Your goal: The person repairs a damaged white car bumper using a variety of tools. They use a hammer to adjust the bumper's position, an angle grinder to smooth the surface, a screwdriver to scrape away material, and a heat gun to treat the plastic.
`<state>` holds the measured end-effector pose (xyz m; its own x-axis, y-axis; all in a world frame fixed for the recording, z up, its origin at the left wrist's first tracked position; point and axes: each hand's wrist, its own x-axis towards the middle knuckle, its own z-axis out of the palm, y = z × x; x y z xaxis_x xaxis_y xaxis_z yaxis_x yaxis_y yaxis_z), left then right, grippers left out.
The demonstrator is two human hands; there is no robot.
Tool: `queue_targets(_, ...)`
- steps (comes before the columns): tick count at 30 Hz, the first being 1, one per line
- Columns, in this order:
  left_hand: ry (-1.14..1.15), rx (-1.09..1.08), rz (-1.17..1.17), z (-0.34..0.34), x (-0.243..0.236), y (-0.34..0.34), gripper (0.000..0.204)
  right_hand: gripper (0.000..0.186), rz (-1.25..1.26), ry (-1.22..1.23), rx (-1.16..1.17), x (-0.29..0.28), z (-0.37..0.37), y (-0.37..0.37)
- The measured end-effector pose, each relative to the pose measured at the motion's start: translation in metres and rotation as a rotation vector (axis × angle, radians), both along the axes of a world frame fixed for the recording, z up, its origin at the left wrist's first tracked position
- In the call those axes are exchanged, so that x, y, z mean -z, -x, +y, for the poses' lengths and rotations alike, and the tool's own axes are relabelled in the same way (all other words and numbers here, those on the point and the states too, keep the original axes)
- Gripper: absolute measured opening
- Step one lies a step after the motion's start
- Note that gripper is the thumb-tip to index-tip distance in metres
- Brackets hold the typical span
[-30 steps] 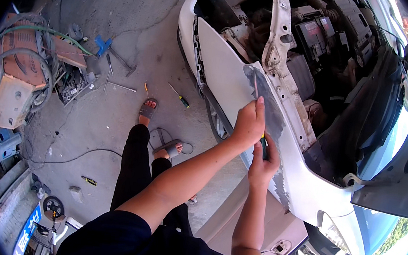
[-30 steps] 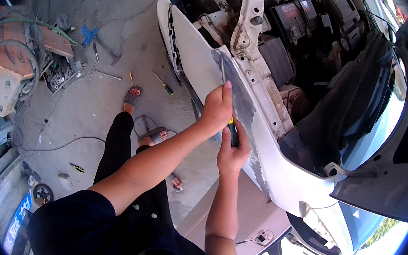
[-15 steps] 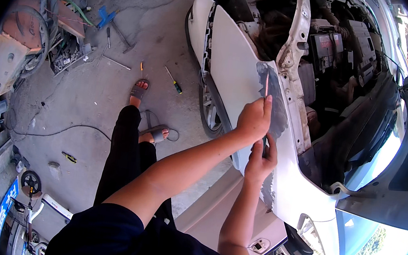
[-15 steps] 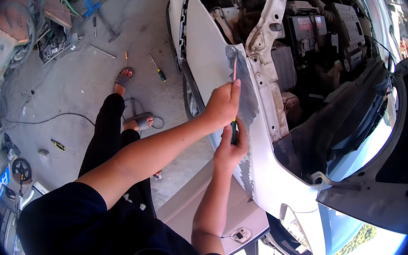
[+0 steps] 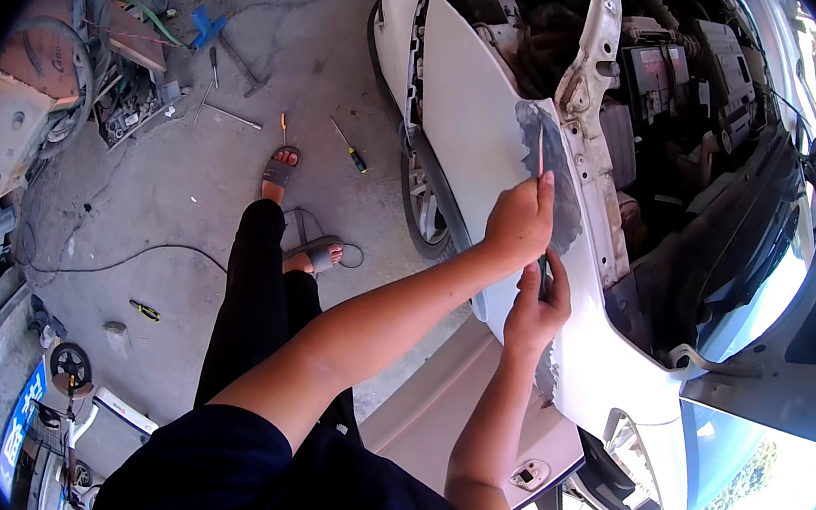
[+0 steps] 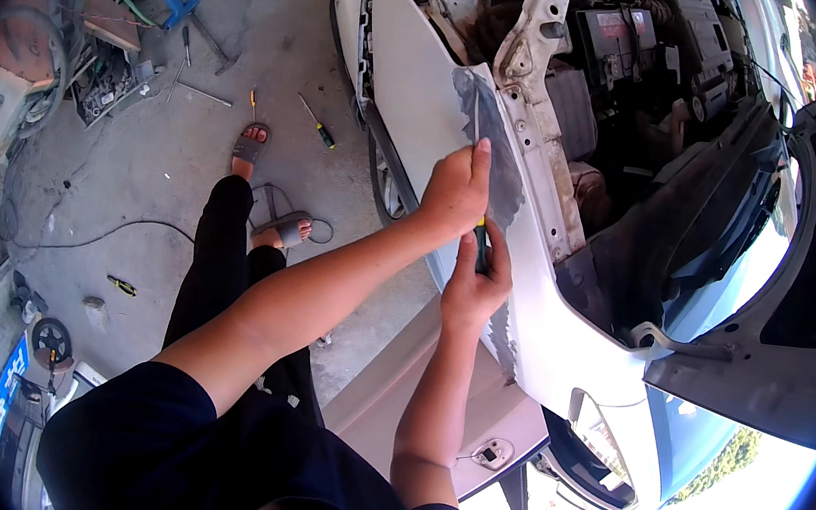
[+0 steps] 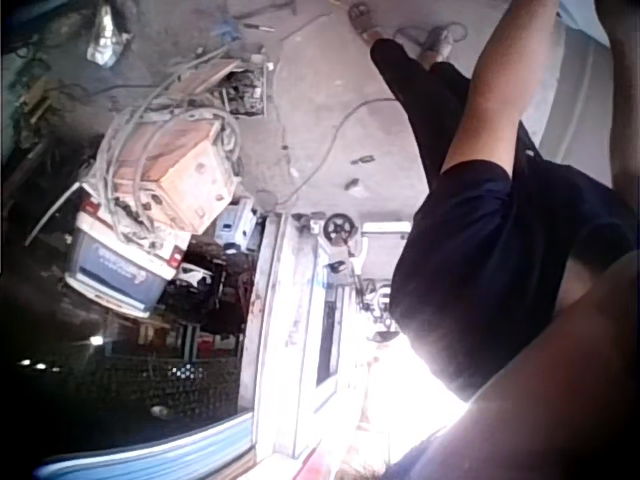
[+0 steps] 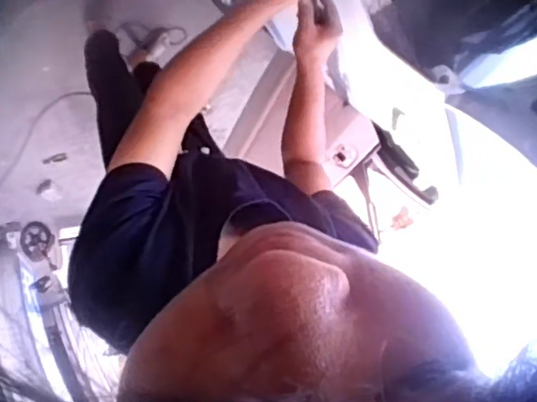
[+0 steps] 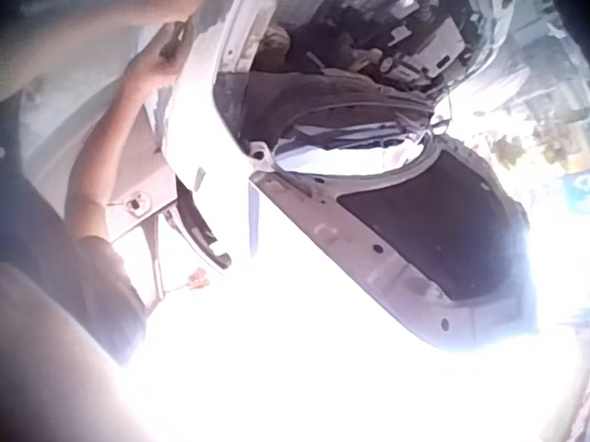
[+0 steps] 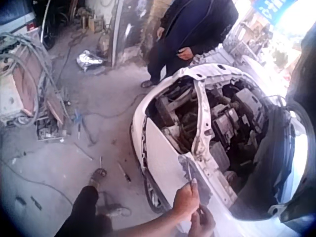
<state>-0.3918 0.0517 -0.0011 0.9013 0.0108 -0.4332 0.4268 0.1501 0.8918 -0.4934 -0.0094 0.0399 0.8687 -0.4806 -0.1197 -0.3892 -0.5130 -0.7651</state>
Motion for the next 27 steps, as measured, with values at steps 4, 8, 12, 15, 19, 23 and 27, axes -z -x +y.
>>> queue_targets(4, -0.039, -0.064, -0.08, 0.003, 0.001, -0.015, 0.051, 0.029, -0.033, 0.071, -0.067, -0.009, 0.01, -0.022)
queue_targets(8, -0.015, 0.004, -0.025, 0.013, 0.0, -0.023, 0.053, 0.029, -0.032, 0.13, -0.083, 0.0, 0.014, -0.022)
queue_targets(12, -0.031, 0.065, -0.014, 0.012, -0.006, -0.006, 0.053, 0.03, -0.001, 0.088, -0.038, -0.012, 0.018, -0.006)
queue_targets(15, -0.032, 0.037, 0.022, 0.011, -0.01, -0.01, 0.052, 0.029, 0.04, 0.089, -0.053, -0.018, 0.013, -0.013)
queue_targets(19, -0.059, -0.021, -0.009, -0.001, -0.007, -0.002, 0.052, 0.029, 0.054, 0.147, -0.08, -0.019, 0.0, -0.008)
queue_targets(23, -0.079, -0.113, -0.034, 0.0, -0.005, -0.017, 0.053, 0.029, 0.02, 0.159, -0.123, -0.02, 0.005, -0.026)
queue_targets(27, -0.098, -0.067, -0.05, 0.012, -0.004, -0.033, 0.052, 0.03, 0.032, 0.193, -0.089, -0.03, 0.028, -0.043)
